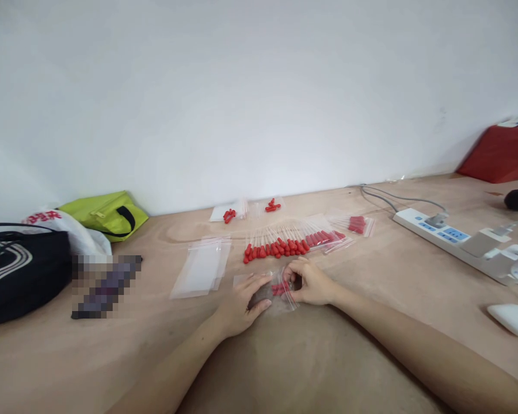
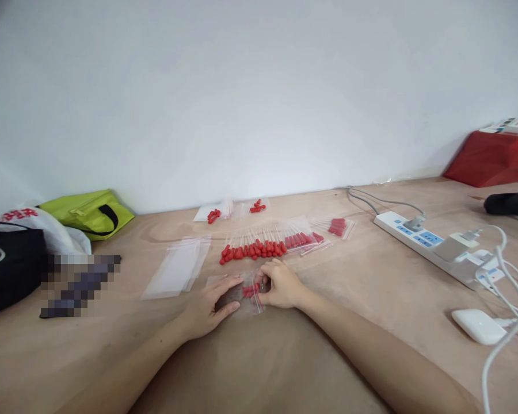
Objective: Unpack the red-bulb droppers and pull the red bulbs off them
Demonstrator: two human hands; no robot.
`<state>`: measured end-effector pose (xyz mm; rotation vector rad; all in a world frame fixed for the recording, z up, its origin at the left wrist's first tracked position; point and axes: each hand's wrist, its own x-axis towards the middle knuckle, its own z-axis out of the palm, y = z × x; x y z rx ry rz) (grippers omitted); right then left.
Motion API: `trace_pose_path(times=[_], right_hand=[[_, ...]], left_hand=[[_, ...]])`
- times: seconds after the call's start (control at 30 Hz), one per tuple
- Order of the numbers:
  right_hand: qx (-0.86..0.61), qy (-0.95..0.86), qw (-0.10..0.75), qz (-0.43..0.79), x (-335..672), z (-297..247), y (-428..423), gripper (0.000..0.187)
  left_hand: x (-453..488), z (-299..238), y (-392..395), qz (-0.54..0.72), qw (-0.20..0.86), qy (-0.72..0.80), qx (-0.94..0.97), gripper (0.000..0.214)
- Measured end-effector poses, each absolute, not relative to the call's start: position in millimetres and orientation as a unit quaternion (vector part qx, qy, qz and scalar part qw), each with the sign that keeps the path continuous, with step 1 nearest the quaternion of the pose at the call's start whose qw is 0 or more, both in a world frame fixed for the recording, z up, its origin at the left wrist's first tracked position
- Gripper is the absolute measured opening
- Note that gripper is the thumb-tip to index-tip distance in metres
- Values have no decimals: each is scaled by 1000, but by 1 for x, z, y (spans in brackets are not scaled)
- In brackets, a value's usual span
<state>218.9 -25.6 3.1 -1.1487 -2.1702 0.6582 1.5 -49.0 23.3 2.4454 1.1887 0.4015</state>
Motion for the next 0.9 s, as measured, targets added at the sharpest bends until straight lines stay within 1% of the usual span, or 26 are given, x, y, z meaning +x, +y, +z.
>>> trace_pose_path(times=[0.17,0.27,0.37,0.47,0.67,0.73,0.8,0.9], right_hand=[[-412,-812,309,276,230,7,-28,24],[-400,-830,289,258,232,8,-28,27],[-405,-831,266,273,233,9,-26,23],[-420,-780,271,376,238,8,-20,20],[-377,-658,293,582,263,17,-6,30],[-366,-637,306,605,277,23,0,32],[-381,-625,331,595,293,27,7,32],[-403,-567,410,590,312,31,16,31]], left_hand=[[1,23,-48,129,215,441,862,44],[1,23,-47,126,221,442,860,44],[0,22,-47,126,222,444,859,45],[0,23,-48,120,217,445,861,45],[1,29,-48,104,204,396,889,43],[1,29,-47,89,195,380,900,40],[1,28,-46,77,188,371,906,37],[1,27,-46,75,182,370,908,35]])
